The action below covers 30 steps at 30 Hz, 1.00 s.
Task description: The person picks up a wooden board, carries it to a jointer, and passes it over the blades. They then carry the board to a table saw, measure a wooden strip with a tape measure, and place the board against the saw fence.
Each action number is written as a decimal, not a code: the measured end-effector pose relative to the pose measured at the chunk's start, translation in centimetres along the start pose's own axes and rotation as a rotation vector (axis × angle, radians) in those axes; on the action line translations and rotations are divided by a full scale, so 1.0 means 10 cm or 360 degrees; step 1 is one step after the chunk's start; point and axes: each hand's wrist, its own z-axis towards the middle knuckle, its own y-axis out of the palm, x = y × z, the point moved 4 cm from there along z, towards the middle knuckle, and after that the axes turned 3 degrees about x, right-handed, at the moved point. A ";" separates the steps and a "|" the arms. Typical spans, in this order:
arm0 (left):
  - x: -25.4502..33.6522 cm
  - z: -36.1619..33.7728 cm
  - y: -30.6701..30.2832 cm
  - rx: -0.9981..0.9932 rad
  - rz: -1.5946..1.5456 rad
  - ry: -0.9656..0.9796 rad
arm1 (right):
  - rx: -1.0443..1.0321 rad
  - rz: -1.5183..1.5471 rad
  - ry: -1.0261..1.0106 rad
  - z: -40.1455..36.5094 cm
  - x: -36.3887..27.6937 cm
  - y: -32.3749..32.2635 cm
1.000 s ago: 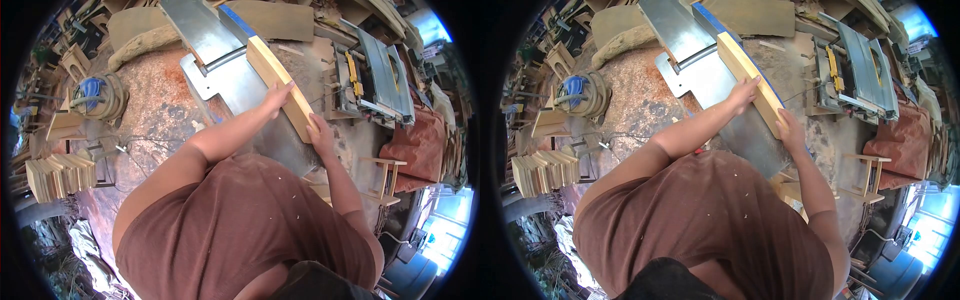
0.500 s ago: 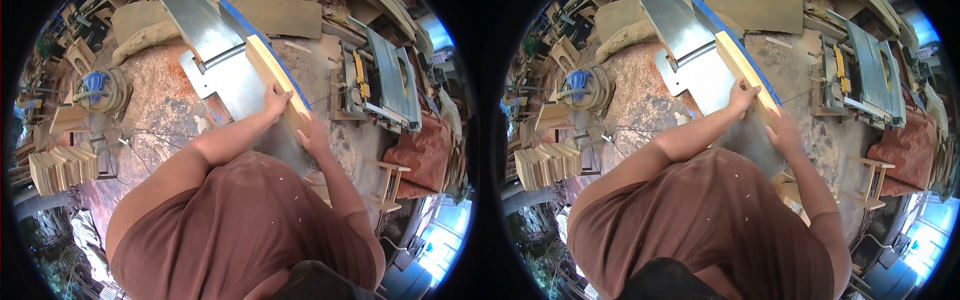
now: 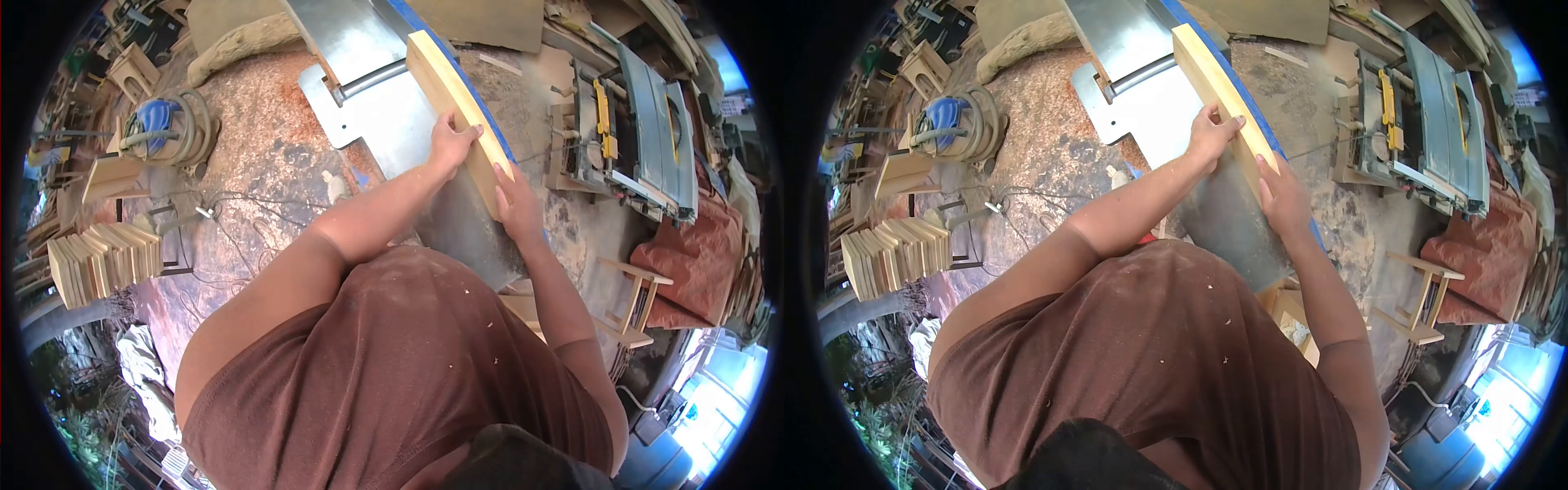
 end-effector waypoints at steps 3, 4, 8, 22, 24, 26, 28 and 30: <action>0.02 0.05 -0.03 -0.0010 0.0047 -0.0022 | 0.0063 -0.0058 -0.0062 0.04 -0.02 0.02; 0.02 0.08 -0.02 -0.0045 0.0050 -0.0013 | 0.0110 -0.0090 -0.0099 0.05 -0.04 0.01; 0.04 0.18 -0.07 -0.0019 0.0022 -0.0015 | 0.0130 -0.0105 -0.0136 0.15 -0.08 0.04; 0.10 0.56 -0.20 0.0000 0.0138 -0.0049 | 0.0142 -0.0129 -0.0155 0.44 -0.11 0.18; 0.11 0.61 -0.22 -0.0007 0.0116 -0.0028 | 0.0166 -0.0138 -0.0168 0.46 -0.14 0.19; 0.10 0.66 -0.24 -0.0013 0.0093 -0.0007 | 0.0190 -0.0148 -0.0181 0.50 -0.16 0.20; 0.13 0.69 -0.25 -0.0016 0.0076 0.0029 | 0.0200 -0.0157 -0.0199 0.54 -0.18 0.21; 0.15 0.72 -0.27 -0.0013 0.0085 0.0027 | 0.0224 -0.0157 -0.0222 0.58 -0.20 0.22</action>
